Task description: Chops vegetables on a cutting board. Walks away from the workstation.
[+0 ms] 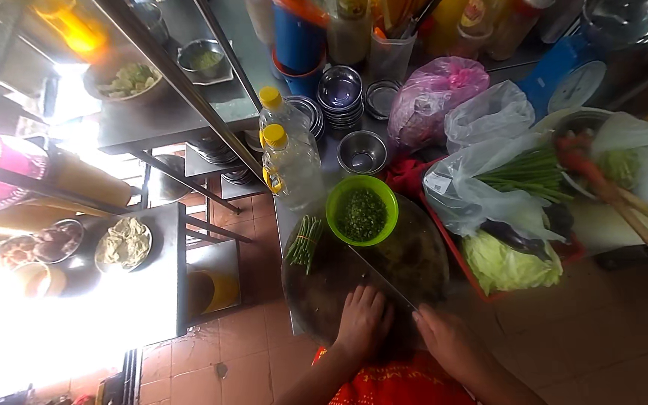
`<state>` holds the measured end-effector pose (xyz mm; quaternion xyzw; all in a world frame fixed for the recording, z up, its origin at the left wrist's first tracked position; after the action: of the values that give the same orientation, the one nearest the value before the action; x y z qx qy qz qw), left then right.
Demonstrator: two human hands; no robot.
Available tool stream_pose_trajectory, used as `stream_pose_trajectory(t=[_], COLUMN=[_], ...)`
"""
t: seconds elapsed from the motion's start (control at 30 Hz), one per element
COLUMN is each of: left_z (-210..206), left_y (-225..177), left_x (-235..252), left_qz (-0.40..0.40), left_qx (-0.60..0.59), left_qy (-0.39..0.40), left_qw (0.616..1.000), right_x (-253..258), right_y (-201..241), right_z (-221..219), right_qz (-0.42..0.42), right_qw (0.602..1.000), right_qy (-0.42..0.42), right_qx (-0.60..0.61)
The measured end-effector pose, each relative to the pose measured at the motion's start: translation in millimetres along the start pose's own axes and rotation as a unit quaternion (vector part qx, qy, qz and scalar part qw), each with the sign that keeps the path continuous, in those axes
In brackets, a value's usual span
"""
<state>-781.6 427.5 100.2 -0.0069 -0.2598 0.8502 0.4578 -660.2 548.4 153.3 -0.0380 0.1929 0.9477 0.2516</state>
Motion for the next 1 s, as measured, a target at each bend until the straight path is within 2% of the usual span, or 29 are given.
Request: stream_pose_trajectory(t=[0.1, 0.23, 0.4, 0.63, 0.87, 1.0], left_z=[6, 8, 10, 7, 9, 12], left_y=[2, 9, 9, 12, 14, 16], left_x=[-1, -11, -15, -14, -14, -14], left_qz=[0.003, 0.005, -0.016, -0.025, -0.038, -0.033], left_qx=[-0.027, -0.081, -0.08, -0.126, -0.152, -0.149], left_qy=[-0.017, 0.004, 0.007, 0.001, -0.009, -0.002], left_qw=[0.999, 0.997, 0.997, 0.992, 0.988, 0.988], right_x=[-13, -23, -23, -39, 7, -16], right_y=[-5, 3, 10, 11, 28, 17], right_z=[5, -9, -16, 13, -20, -1], right_qz=[0.005, 0.007, 0.022, 0.031, -0.008, 0.013], right_qw=[1.0, 1.0, 1.0, 0.999, 0.996, 0.999], right_qy=[-0.03, -0.025, -0.008, 0.026, 0.084, 0.035], right_qx=[-0.006, -0.001, 0.007, -0.026, 0.014, 0.005])
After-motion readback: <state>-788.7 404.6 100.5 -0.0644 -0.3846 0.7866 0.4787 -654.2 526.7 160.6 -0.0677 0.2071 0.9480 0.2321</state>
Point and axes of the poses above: each hand's wrist, its own x-axis towards the middle knuckle, its own z-axis out of the back of the hand, y = z × x, the point moved 7 cm from there along x, towards the middle knuckle, and after that the axes turned 6 degrees about -y, right-handed, at the moved point
